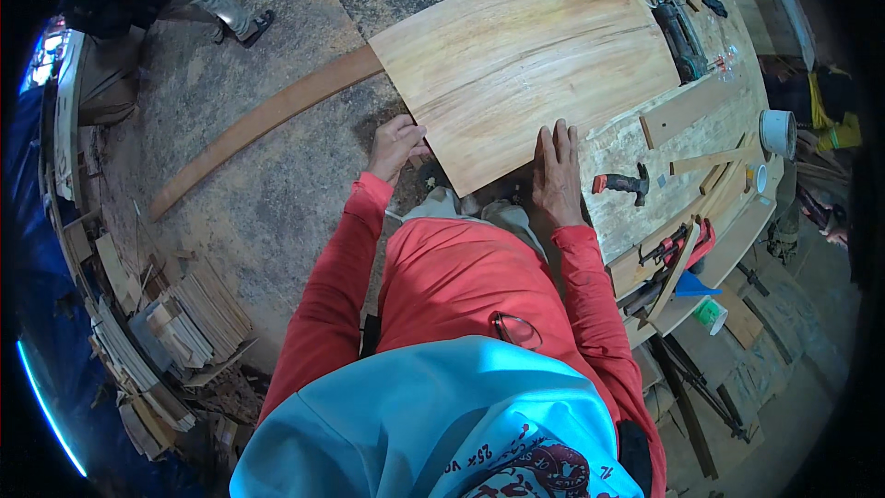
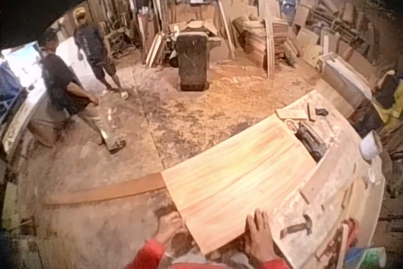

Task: Hammer nails and assemble two wood panels on a workbench.

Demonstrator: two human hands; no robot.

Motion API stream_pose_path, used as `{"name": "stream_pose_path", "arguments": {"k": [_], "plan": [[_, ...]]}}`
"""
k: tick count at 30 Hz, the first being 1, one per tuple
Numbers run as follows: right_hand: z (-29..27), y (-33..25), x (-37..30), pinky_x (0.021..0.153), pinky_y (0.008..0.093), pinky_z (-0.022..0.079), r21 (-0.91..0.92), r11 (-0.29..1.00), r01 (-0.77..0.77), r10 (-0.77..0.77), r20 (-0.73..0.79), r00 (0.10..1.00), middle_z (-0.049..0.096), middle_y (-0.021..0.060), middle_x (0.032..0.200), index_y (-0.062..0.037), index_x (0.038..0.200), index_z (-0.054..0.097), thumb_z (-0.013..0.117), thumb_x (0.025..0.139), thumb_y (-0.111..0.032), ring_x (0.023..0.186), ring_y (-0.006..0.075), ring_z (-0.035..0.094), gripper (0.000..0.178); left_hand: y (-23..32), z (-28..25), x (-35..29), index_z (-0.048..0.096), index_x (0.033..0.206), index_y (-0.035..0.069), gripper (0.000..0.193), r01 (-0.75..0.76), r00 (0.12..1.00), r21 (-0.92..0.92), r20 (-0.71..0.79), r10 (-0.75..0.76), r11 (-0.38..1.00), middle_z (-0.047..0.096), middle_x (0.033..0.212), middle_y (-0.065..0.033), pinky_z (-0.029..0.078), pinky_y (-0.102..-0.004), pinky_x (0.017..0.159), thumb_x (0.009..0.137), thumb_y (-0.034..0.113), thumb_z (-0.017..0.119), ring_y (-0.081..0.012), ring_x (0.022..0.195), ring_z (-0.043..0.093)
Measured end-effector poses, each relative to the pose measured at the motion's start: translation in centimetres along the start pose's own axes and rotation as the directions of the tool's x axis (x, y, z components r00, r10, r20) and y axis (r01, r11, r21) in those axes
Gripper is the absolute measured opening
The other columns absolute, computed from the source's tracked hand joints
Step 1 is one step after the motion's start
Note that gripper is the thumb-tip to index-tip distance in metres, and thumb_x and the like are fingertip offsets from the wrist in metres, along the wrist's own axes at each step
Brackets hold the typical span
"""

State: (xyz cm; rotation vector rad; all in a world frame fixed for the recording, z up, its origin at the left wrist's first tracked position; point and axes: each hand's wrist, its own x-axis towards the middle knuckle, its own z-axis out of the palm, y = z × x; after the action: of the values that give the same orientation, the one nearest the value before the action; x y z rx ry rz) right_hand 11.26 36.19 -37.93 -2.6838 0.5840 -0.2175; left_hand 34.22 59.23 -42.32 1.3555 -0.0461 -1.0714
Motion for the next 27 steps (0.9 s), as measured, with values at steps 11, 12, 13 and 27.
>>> {"name": "stream_pose_path", "arguments": {"k": [11,12,13,27], "plan": [[-0.7,-1.1,-1.1,0.120,0.0516,0.025,0.034,0.996,-0.082,0.080,0.044,0.996,0.020,0.0215,0.161,-0.0099,0.153,0.031,0.063,0.075,0.007,0.148,0.0463,0.017,0.086,0.3,0.2,0.1,0.056,0.124,0.000,0.033,-0.019,1.000,0.007,0.003,0.019,1.000,0.069,0.108,-0.0108,0.055,-0.0341,0.085,0.093,0.011,0.063,-0.0167,0.090,0.067],[-0.8,-1.2,-1.2,0.120,0.0514,0.025,0.046,0.995,-0.087,0.084,0.047,0.995,0.020,0.0211,0.161,-0.0101,0.153,0.031,0.063,0.075,0.007,0.149,0.0457,0.016,0.087,0.2,0.2,0.2,0.056,0.124,0.000,0.033,-0.016,1.000,0.013,0.008,0.016,1.000,0.069,0.108,-0.0108,0.055,-0.0341,0.085,0.093,0.011,0.063,-0.0167,0.090,0.067],[-0.8,-1.3,-1.5,0.120,0.0514,0.025,0.047,0.994,-0.094,0.092,0.045,0.995,0.020,0.0211,0.161,-0.0101,0.153,0.031,0.063,0.075,0.007,0.149,0.0457,0.016,0.087,0.1,0.1,0.3,0.056,0.124,0.000,0.033,0.003,1.000,-0.026,0.006,-0.003,1.000,0.069,0.106,-0.0105,0.056,-0.0340,0.083,0.094,0.012,0.064,-0.0169,0.089,0.067],[0.9,-3.1,-6.8,0.108,0.0481,0.040,0.342,0.917,-0.207,0.247,-0.079,0.966,0.043,0.0242,0.143,0.0034,0.133,0.049,0.062,0.081,0.003,0.128,0.0446,0.043,0.054,0.9,0.5,0.6,0.059,0.116,0.000,0.027,-0.087,0.986,0.081,-0.134,0.097,0.993,0.066,0.094,-0.0050,0.059,-0.0299,0.074,0.091,0.008,0.067,-0.0136,0.083,0.066]]}}
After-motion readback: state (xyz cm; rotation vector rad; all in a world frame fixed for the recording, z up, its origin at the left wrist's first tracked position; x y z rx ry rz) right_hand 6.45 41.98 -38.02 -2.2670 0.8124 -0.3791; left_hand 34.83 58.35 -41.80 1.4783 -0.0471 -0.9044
